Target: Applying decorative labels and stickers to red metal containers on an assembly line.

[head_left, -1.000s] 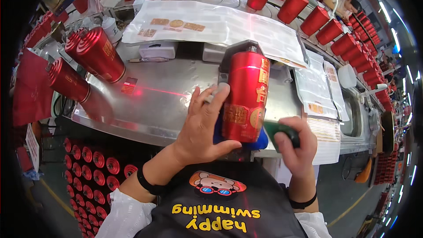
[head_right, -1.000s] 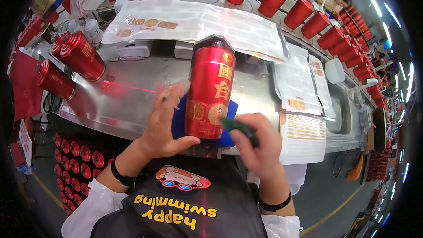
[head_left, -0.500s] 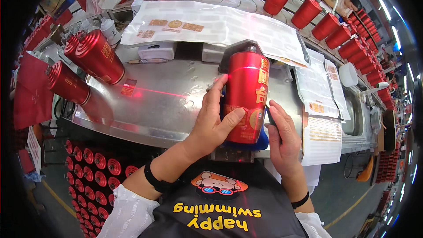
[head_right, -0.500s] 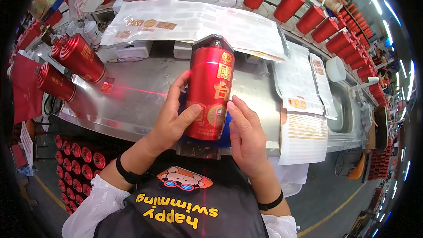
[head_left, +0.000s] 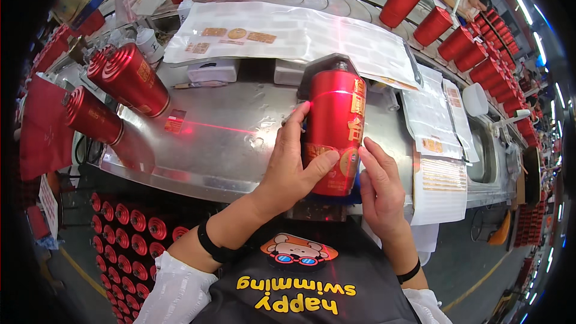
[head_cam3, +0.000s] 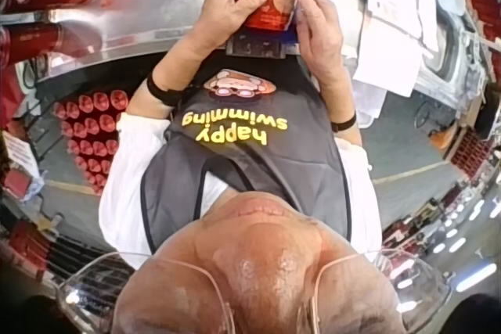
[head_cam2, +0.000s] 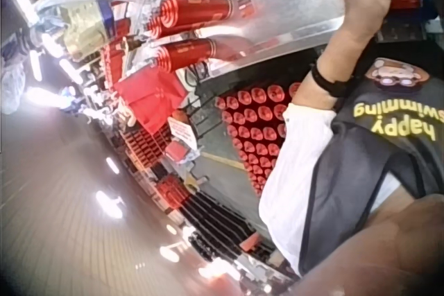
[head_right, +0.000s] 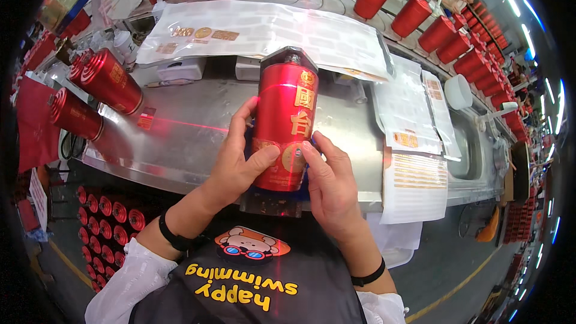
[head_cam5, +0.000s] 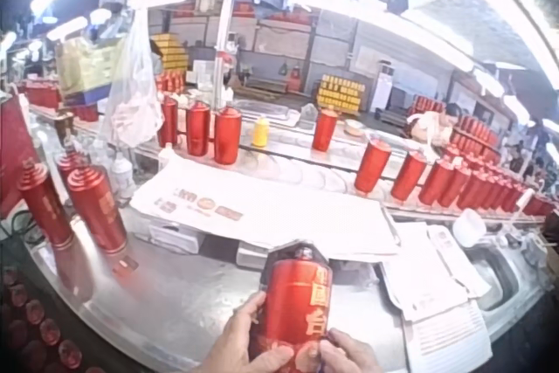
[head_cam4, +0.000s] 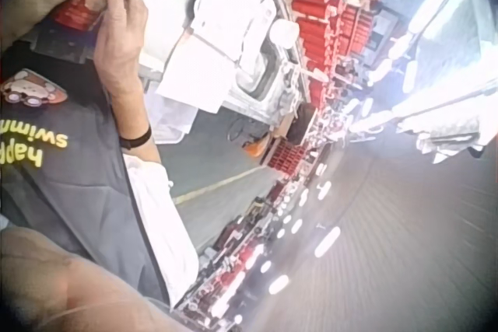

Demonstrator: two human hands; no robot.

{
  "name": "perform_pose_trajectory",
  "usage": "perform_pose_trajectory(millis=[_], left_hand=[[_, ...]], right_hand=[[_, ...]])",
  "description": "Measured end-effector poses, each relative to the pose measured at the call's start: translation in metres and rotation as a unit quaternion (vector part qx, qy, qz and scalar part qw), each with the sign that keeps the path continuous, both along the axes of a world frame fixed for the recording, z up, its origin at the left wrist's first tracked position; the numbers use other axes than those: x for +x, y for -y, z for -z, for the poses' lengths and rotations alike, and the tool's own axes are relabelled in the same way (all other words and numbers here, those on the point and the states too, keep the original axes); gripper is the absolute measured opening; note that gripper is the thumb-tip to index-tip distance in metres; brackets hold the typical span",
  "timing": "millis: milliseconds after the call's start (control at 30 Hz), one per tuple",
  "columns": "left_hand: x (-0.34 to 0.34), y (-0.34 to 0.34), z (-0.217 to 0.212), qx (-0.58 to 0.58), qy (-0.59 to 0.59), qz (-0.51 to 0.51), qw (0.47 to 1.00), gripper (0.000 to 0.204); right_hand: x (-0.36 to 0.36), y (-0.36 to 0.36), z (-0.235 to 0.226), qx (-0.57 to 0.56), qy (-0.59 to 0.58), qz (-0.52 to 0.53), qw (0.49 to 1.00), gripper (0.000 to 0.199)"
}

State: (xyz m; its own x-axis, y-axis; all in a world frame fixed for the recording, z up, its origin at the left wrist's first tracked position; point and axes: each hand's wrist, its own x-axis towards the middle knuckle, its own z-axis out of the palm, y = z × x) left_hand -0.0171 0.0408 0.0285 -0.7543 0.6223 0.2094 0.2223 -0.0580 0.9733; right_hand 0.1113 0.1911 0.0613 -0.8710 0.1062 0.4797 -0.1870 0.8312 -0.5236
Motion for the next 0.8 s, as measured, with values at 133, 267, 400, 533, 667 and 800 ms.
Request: perform_pose_trajectory(millis=[133, 267, 400, 533, 667, 800], left_hand=[[-0.005, 0.011, 0.009, 0.036, -0.007, 0.056, 0.998, 0.094], [-0.002, 0.033, 0.007, -0.111, -0.237, 0.073, 0.962, 0.1], [0.0, 0.036, 0.001, -0.134, -0.35, 0.023, 0.927, 0.103], [0.0, 0.033, -0.007, -0.119, -0.401, -0.004, 0.908, 0.099], [0.004, 0.035, 0.0, -0.109, -0.261, 0.018, 0.959, 0.097], [0.007, 0.035, 0.006, -0.053, -0.171, 0.05, 0.983, 0.094]], right_hand=[[-0.001, 0.0, -0.001, 0.0, -0.008, 0.005, 1.0, 0.046], [0.003, -0.001, 0.0, -0.029, 0.01, 0.016, 0.999, 0.045], [0.0, -0.01, -0.012, 0.007, -0.005, 0.024, 1.0, 0.041], [-0.006, -0.021, -0.045, -0.306, 0.041, 0.055, 0.95, 0.03], [-0.046, -0.043, -0.09, -0.102, 0.173, -0.062, 0.978, 0.02], [-0.097, -0.056, -0.109, -0.003, 0.272, -0.153, 0.95, 0.025]])
